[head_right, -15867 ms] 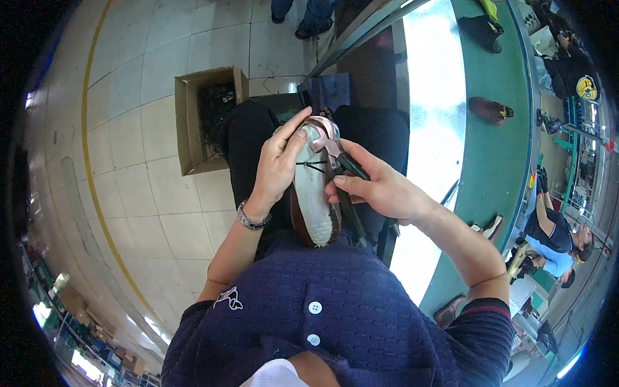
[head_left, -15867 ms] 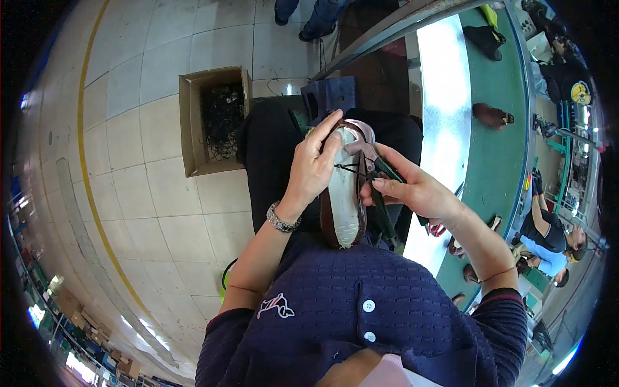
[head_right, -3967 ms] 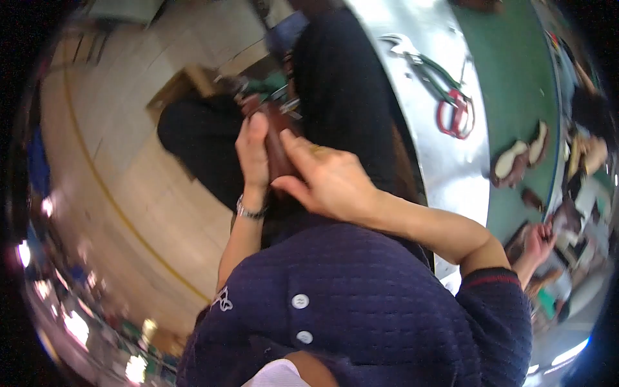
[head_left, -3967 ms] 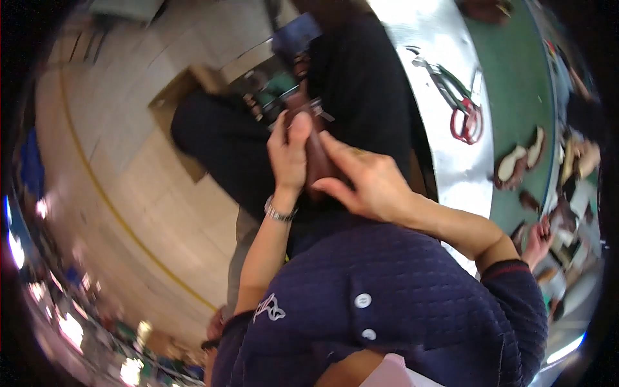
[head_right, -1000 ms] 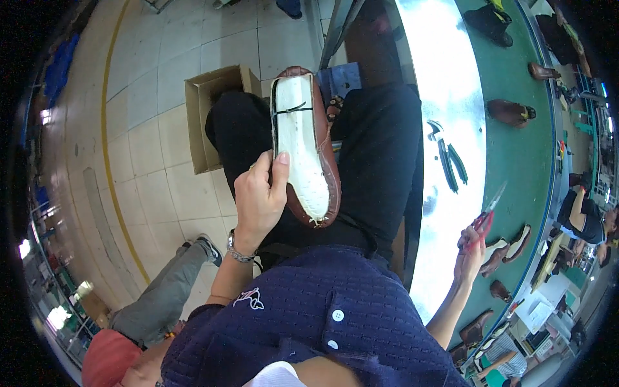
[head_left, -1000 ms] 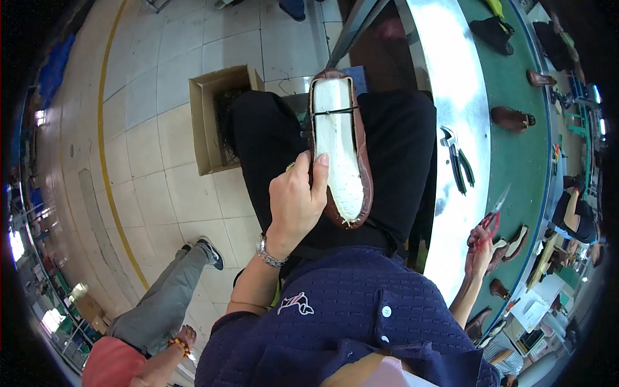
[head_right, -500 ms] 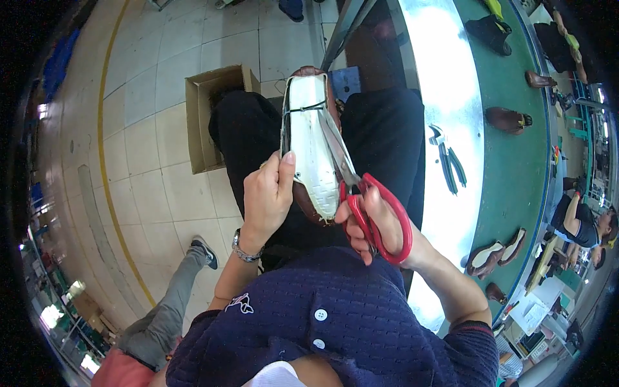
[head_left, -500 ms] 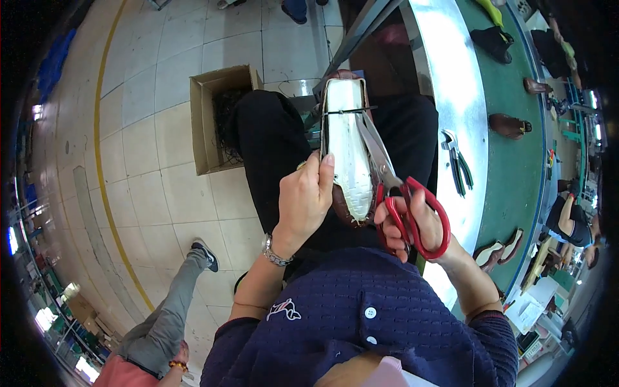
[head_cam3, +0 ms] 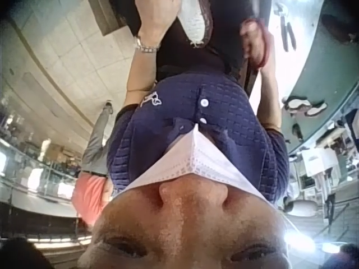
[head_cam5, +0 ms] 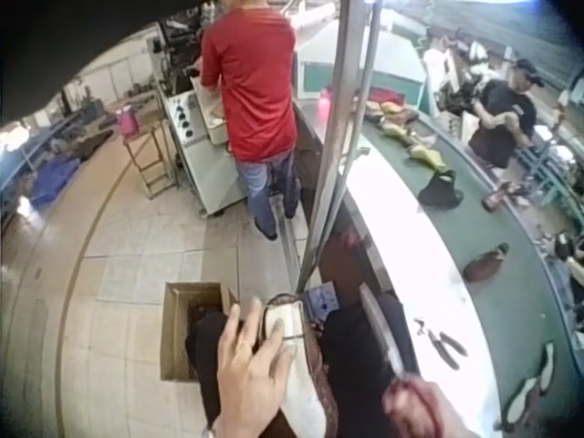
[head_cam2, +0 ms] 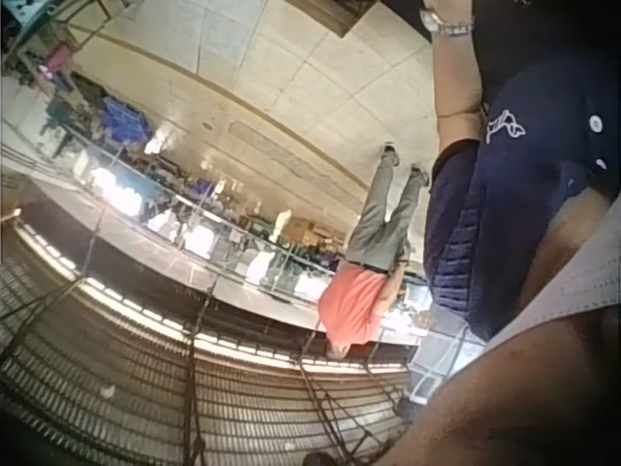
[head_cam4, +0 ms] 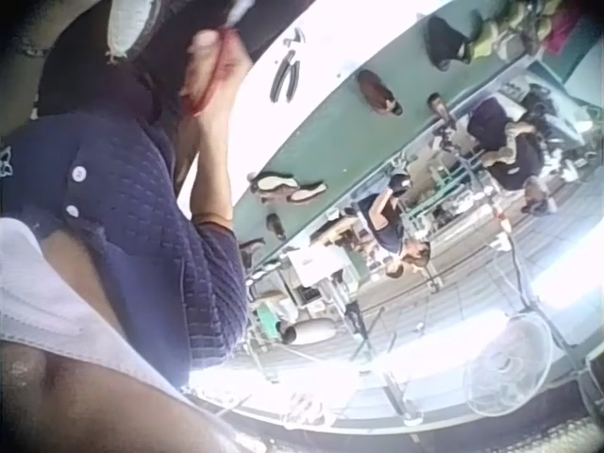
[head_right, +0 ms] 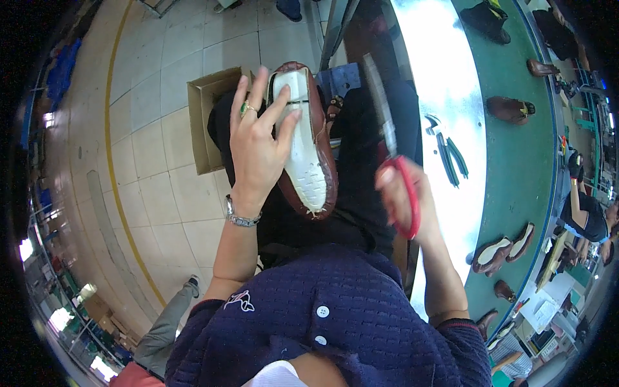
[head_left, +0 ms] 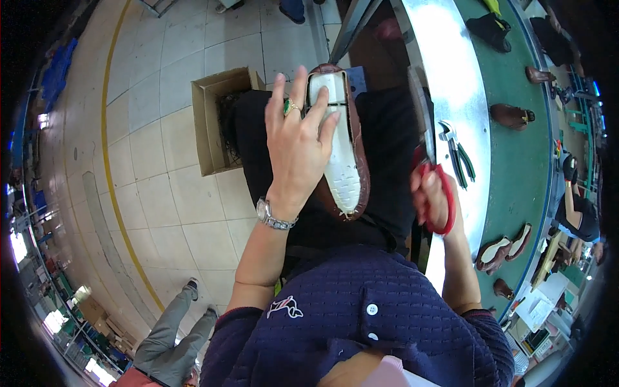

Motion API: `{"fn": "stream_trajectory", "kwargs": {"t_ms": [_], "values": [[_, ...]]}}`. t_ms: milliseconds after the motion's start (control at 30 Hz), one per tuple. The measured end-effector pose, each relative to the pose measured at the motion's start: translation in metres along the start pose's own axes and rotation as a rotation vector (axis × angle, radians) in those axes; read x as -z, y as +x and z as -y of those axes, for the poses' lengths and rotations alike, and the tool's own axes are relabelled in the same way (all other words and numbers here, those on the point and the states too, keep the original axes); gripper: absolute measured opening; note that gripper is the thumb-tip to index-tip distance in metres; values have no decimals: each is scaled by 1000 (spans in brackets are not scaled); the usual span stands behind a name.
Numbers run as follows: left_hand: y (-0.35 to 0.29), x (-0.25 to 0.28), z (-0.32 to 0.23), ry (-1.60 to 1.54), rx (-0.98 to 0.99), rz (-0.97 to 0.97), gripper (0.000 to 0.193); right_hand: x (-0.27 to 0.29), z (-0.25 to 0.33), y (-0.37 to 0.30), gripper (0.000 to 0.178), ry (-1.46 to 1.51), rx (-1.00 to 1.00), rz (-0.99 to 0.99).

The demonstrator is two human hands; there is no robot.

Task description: Assembling shoe components by pulling the upper over the last and securing it.

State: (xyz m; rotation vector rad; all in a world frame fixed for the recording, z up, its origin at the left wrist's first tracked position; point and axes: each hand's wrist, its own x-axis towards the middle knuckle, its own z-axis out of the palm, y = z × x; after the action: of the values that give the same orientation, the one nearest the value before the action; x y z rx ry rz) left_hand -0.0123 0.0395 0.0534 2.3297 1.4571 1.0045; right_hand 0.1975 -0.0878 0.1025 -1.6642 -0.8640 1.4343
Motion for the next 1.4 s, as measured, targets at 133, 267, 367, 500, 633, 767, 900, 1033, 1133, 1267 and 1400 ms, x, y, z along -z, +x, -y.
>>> {"fn": "stream_trajectory", "kwargs": {"t_ms": [133,267,367,500,633,767,900,1033,1133,1267,1400], "values": [[-4,-11,7,93,-148,-100,16,78,-16,53,44,-600,89,-487],[-5,-5,6,105,-226,-220,15,134,-26,101,53,-983,95,-762],[2,8,0,61,-308,-314,11,175,-48,135,51,-1062,43,-833],[32,61,-28,-124,-97,-767,15,216,-105,146,39,-1283,421,-963],[42,95,24,67,-75,-641,24,169,-89,102,34,-724,318,-758],[13,65,131,717,38,-243,44,141,-122,67,47,-1092,227,-628],[-2,45,46,-8,590,16,52,137,-135,64,42,-1161,105,-620],[-41,27,-10,0,303,209,46,132,-106,60,35,-100,-161,-428],[-51,13,-12,-16,244,55,38,118,-62,49,40,662,-159,-3],[-59,6,-7,-120,247,55,28,54,33,27,48,14,-230,242],[-62,15,2,-349,339,94,29,6,85,36,58,-482,-53,540]]}}
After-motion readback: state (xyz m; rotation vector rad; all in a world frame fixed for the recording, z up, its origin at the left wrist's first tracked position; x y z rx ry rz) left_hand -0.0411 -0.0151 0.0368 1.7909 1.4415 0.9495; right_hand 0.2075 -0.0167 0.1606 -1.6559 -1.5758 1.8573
